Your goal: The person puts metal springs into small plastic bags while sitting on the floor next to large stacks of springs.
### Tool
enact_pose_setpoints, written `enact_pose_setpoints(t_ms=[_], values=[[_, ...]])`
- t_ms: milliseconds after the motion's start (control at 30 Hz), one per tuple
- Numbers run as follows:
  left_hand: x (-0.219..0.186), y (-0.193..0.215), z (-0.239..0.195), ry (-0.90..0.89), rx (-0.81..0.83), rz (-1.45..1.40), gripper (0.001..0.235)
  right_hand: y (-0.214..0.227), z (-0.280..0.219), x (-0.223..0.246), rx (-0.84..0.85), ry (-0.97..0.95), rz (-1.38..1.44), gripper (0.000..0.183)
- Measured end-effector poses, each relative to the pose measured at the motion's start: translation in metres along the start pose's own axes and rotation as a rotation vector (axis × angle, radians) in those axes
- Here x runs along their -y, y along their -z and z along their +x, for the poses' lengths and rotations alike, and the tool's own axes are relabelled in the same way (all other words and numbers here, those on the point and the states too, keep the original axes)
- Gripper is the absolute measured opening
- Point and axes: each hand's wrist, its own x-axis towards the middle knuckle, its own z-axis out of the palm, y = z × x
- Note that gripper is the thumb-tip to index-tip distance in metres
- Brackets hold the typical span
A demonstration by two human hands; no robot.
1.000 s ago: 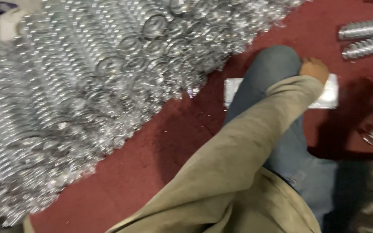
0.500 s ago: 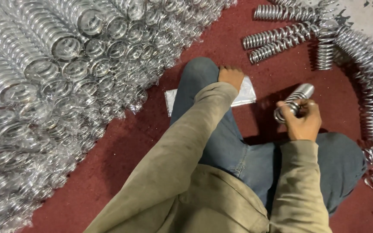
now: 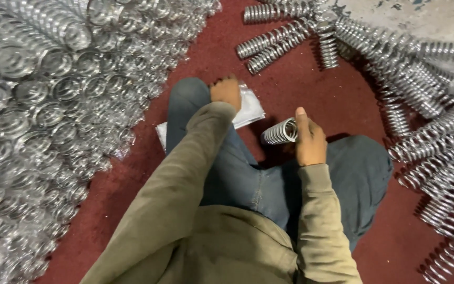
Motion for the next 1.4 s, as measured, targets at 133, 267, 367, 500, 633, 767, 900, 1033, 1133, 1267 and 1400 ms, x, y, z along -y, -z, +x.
enact_pose_setpoints(t_ms=[133,267,367,500,633,767,900,1033,1133,1267,1400], values=[[-0.009,0.059,-0.039,-0.227,-0.443,-0.253,0.011,-0.005,0.011,-0.013,-0.015,0.039,0.013,0.089],[0.018,0.041,-0.019,-0.355,-0.461,-0.195,0.016,-0.021,0.028,-0.043,-0.127,0.378,0.182,0.056],[0.032,0.021,0.003,-0.131,-0.072,0.005,0.032,-0.021,0.021,-0.035,-0.212,0.49,0.412,0.041],[0.028,0.015,0.027,-0.229,0.175,0.159,0.028,-0.02,0.015,-0.037,-0.241,0.55,0.488,0.041],[0.031,-0.001,0.052,-0.105,-0.041,-0.009,0.011,-0.016,0.009,-0.049,-0.319,0.563,0.496,0.04],[0.022,0.043,0.004,-0.186,-0.249,-0.095,0.006,-0.011,0.009,-0.053,-0.333,0.618,0.477,0.04],[0.004,0.083,-0.043,-0.354,-0.463,-0.48,0.017,0.007,-0.005,-0.025,-0.342,0.762,0.458,0.039],[-0.033,0.131,-0.116,-0.888,-0.918,-0.667,0.016,0.03,-0.023,0.02,-0.277,0.938,0.366,0.055],[-0.044,0.166,-0.16,-0.995,-0.903,-0.678,0.009,0.034,-0.024,0.03,-0.261,0.985,0.331,0.033],[-0.033,0.176,-0.195,-0.8,-0.494,-0.823,0.028,0.022,-0.028,0.017,-0.368,0.929,0.315,0.01],[-0.024,0.201,-0.233,-0.697,-0.101,-1.051,0.011,0.03,-0.032,-0.001,-0.469,0.854,0.268,0.019]])
